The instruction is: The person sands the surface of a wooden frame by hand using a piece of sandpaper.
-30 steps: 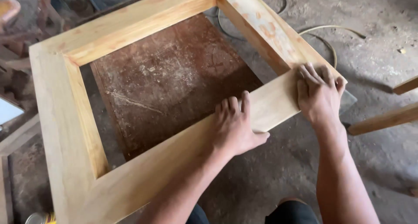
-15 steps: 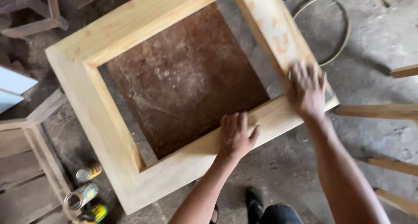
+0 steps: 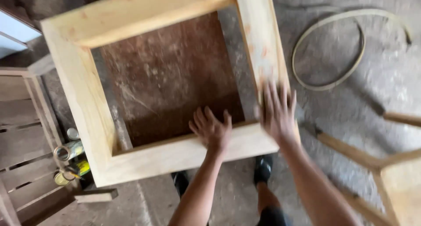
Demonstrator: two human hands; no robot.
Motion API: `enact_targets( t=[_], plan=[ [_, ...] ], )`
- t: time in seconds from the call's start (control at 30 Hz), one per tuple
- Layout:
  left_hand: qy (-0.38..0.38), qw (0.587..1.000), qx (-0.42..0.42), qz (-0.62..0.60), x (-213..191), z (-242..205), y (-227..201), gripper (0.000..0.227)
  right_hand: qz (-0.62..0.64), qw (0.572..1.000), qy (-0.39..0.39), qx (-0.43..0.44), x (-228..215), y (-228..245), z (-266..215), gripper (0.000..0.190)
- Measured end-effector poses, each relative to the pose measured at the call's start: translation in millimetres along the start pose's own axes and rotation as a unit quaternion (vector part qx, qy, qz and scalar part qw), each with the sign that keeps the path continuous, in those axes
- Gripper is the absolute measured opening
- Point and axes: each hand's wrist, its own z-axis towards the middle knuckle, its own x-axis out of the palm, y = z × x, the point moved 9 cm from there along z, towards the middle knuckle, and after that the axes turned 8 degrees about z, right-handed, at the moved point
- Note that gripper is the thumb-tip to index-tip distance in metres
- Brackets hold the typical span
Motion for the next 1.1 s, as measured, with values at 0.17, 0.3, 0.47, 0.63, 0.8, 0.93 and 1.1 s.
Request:
enact_targets(
  t=[0.17, 0.3, 0.47, 0.63, 0.8, 0.93, 1.1],
  plan=[
    [0.049, 0.998, -0.020, 0.019, 18.9, 0.3, 2.4, 0.068, 0.000, 0.997, 0.075, 0.024, -5.4, 11.0, -84.4, 0.074],
    [0.055, 0.998, -0.016, 0.001, 18.9, -0.7, 1.3, 0.068, -0.005, 0.999, 0.043, 0.013, 9.5, 1.4, 47.6, 0.075],
    [0.029, 0.999, -0.019, 0.018, 15.2, -9.2, -0.8, 0.062, 0.027, 0.999, 0.045, 0.007, 9.3, 11.6, 140.9, 0.075],
    [0.025, 1.000, -0.007, 0.017, 16.1, 0.9, 1.9, 0.059, -0.001, 0.998, 0.055, 0.024, -5.1, 28.2, -49.7, 0.079],
    [0.036, 0.999, 0.002, -0.004, 13.7, -2.5, 0.4, 0.062, -0.006, 0.997, 0.068, 0.047, 10.6, 10.6, 18.2, 0.078],
    [0.045, 0.999, -0.003, 0.000, 18.2, -5.7, 2.6, 0.063, 0.018, 0.999, 0.045, 0.024, 17.5, 13.7, 125.0, 0.076],
    [0.071, 0.997, -0.017, 0.002, 13.1, -3.8, 2.6, 0.065, 0.012, 0.997, 0.071, 0.021, 5.8, 22.5, 4.6, 0.079]
  ],
)
